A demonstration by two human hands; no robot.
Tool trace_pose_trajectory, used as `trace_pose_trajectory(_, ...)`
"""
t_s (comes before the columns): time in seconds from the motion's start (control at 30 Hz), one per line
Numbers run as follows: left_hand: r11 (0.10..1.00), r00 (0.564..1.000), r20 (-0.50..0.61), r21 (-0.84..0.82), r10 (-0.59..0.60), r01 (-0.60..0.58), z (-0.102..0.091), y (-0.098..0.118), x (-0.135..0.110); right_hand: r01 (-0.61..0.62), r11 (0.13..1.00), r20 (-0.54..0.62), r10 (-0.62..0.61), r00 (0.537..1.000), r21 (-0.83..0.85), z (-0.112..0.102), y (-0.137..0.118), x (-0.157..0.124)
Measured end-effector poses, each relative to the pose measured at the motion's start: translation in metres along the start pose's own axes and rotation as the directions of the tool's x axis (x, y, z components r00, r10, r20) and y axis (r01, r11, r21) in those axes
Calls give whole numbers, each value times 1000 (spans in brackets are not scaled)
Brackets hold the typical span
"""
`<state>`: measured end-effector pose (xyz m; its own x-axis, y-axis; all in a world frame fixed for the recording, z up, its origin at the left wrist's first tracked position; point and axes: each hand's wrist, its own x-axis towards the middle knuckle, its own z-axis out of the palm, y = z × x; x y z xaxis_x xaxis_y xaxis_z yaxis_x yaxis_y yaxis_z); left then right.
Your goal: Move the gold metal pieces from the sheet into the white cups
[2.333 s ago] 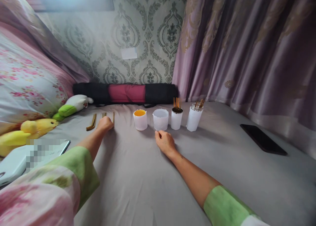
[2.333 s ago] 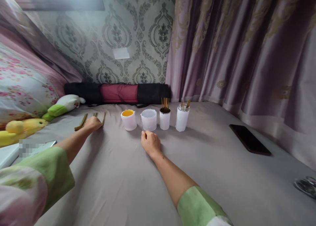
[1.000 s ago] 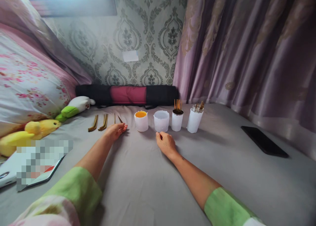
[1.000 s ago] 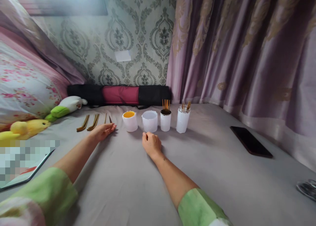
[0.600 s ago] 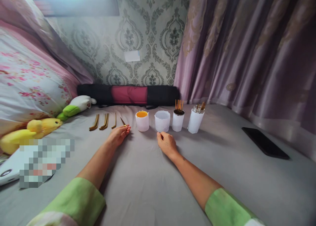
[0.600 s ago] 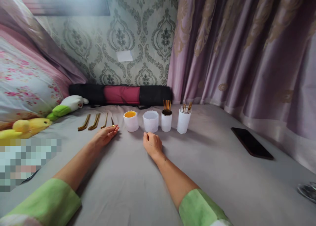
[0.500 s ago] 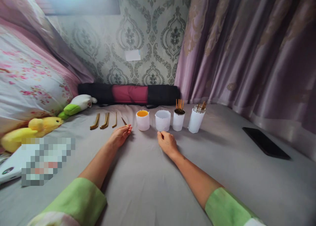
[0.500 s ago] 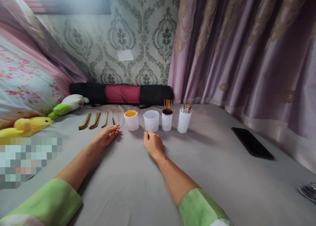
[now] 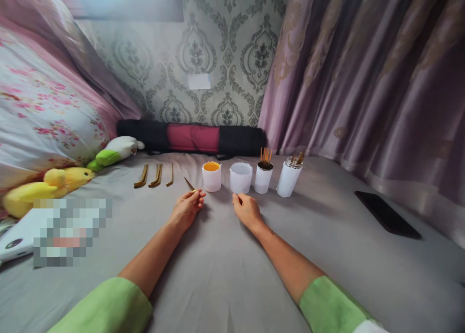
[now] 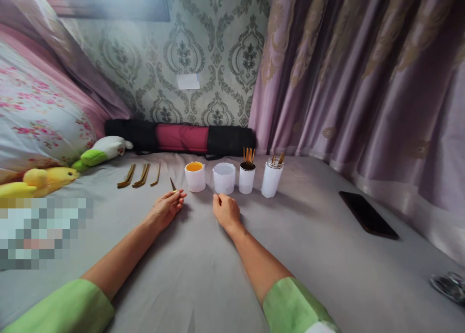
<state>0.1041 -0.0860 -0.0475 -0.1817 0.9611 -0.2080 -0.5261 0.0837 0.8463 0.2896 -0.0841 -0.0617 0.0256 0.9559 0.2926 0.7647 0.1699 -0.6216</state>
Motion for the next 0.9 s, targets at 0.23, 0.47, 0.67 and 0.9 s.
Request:
trace_pose_trajectory(0.23, 991, 988, 84, 35, 127, -130, -3, -12, -15, 41, 994, 84, -50, 995, 99, -7, 1, -2)
trace_pose_trajectory(0.47, 957, 962, 163, 160, 217, -242, -2, -15, -25, 72, 979, 150, -101, 984, 189, -10, 3, -3)
trace_pose_trajectory(0.67, 875, 931, 231, 337, 282, -348, 7, -11, -37, 79, 954, 129, -120, 984, 290, -14, 1, -4)
trace_pose_trajectory(0.9, 762, 886, 352, 471, 301, -445, 7, -17, -41, 67, 901, 104, -123, 987, 429, -17, -4, -5)
